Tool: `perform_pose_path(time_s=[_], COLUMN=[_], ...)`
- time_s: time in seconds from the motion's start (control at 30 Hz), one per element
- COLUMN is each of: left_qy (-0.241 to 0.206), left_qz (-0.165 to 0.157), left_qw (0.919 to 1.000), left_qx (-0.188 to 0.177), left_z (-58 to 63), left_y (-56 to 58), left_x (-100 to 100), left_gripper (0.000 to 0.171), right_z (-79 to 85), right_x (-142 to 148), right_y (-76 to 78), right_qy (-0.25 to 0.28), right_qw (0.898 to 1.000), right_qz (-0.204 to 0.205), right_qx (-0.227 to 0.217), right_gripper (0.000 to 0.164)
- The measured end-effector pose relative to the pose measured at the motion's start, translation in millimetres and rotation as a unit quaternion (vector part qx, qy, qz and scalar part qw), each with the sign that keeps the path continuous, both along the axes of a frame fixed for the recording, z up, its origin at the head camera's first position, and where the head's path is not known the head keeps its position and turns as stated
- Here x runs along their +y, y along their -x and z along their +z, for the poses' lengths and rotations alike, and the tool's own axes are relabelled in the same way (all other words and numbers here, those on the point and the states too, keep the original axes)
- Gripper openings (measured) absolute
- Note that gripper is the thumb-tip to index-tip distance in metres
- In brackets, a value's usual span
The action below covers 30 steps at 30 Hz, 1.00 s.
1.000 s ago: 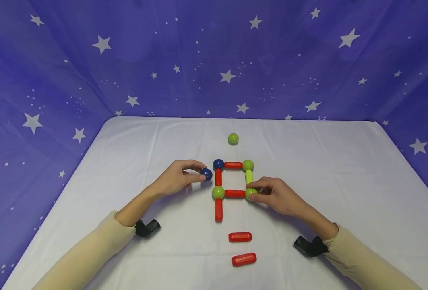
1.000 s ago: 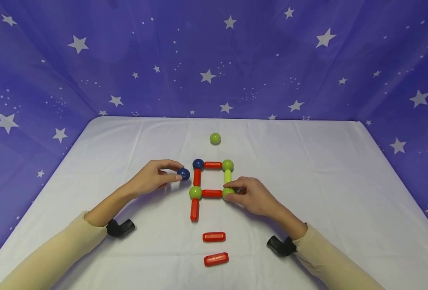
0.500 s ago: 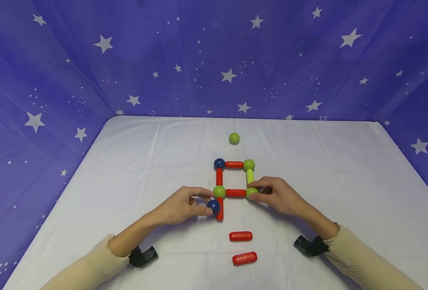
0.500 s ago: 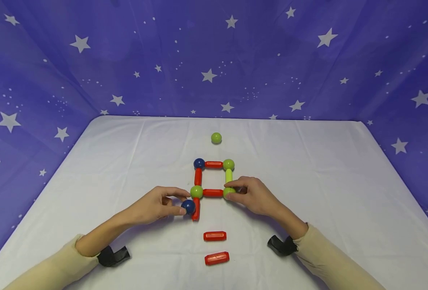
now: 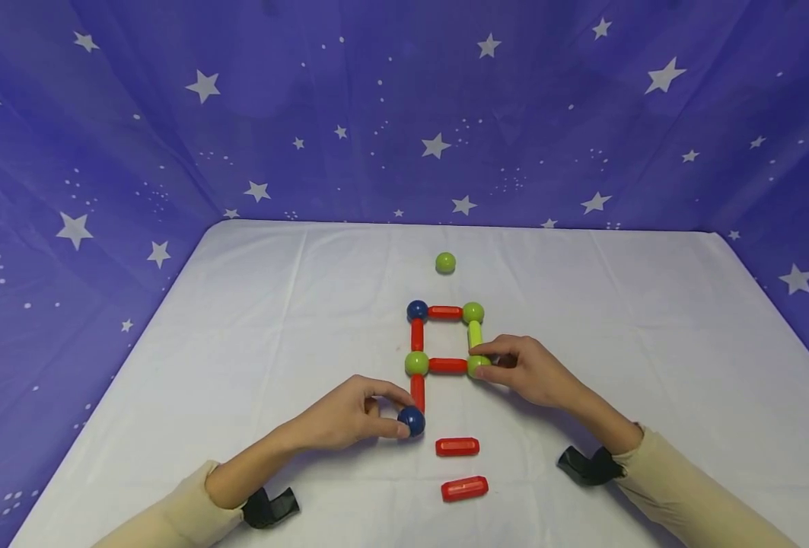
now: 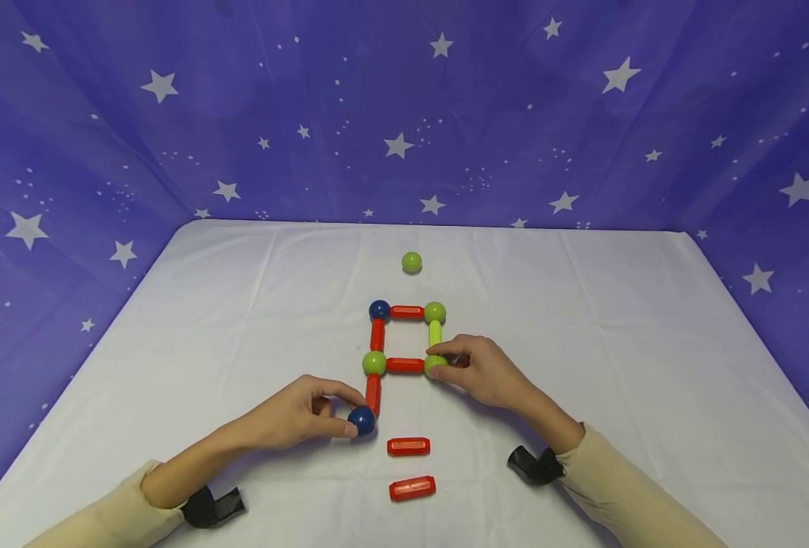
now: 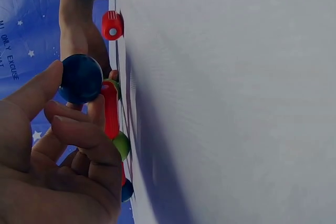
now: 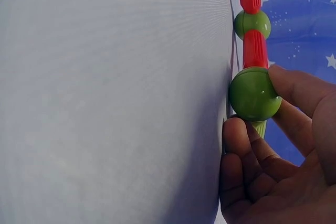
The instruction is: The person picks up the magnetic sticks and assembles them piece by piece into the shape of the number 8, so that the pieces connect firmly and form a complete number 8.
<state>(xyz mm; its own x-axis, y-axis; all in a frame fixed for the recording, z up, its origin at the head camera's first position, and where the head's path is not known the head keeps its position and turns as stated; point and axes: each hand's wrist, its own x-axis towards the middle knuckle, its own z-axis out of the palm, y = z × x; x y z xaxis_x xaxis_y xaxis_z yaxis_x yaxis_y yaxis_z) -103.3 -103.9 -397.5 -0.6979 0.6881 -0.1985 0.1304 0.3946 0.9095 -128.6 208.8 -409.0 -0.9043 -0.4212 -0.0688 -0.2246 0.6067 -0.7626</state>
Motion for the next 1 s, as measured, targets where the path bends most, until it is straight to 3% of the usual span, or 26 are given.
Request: perform_pose_path(time_s=[0.27, 0.53, 1.0], left_qy=[-0.008, 0.01, -0.003], left_qz=[-0.011, -0.003, 0.006], left_qw=[0.9999, 0.9999, 0.9998], left_qx=[-0.006, -0.005, -0.017], left_z=[-2.3, -6.8, -5.3], left_y=[-2.4, -5.0, -7.3], left_x=[0.9, 3.2, 8.5], left_gripper=[0.031, 0.028, 0.025], right_z=[-0.3, -1.6, -0.6], right_x=[0.8, 1.1, 0.6], right_y=[-0.3, -0.9, -0.4], right_qy=[0.002, 0.003, 0.013], right_qw=[1.0, 1.0, 1.0], right_qz=[0.0, 0.0, 0.005], right_qx=[-0.003, -0.004, 0.0], right_gripper=[0.033, 0.033, 0.032])
